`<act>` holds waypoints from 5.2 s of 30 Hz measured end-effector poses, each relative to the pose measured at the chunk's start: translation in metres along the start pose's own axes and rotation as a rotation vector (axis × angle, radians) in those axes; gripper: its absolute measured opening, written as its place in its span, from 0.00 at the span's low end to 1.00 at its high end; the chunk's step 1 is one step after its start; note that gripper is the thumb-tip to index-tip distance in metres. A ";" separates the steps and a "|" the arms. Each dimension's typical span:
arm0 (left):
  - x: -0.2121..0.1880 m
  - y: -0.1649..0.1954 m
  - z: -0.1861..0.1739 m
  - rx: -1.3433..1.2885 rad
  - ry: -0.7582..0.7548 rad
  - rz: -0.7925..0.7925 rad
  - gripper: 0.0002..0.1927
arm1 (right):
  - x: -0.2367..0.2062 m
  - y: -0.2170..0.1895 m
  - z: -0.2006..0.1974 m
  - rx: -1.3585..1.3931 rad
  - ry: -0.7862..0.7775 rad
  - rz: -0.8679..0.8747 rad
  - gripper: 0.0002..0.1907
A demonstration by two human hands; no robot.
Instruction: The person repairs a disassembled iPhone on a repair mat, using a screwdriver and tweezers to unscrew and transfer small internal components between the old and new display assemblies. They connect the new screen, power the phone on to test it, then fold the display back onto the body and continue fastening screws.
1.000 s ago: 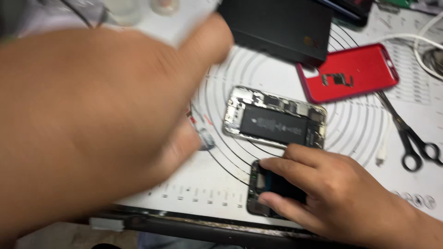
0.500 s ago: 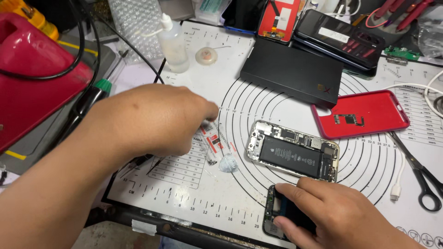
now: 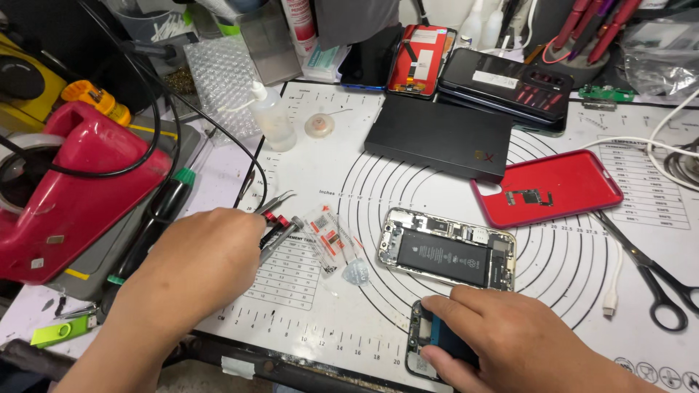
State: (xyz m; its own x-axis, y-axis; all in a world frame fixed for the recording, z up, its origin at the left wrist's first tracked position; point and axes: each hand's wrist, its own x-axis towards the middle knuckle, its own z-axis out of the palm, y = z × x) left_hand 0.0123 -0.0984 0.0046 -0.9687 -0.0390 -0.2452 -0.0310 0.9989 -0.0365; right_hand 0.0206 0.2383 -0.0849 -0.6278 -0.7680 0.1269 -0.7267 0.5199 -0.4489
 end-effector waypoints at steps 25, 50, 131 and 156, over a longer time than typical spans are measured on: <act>-0.021 -0.002 0.030 -0.173 -0.088 -0.057 0.20 | 0.003 -0.015 -0.017 0.120 0.030 -0.030 0.23; -0.015 -0.003 0.027 -0.220 0.397 -0.163 0.14 | 0.010 -0.028 -0.026 -0.008 0.104 -0.081 0.22; -0.015 0.059 0.028 -0.696 0.456 1.224 0.11 | 0.016 -0.027 -0.027 0.111 0.086 -0.019 0.17; 0.019 0.071 0.066 -0.894 0.463 0.723 0.30 | -0.007 0.048 -0.094 -0.092 0.089 0.211 0.09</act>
State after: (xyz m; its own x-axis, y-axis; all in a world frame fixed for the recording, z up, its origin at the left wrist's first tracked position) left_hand 0.0075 -0.0301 -0.0662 -0.8235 0.3608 0.4378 0.5656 0.4624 0.6829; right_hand -0.0366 0.3038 -0.0242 -0.7874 -0.6050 0.1184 -0.5968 0.7000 -0.3922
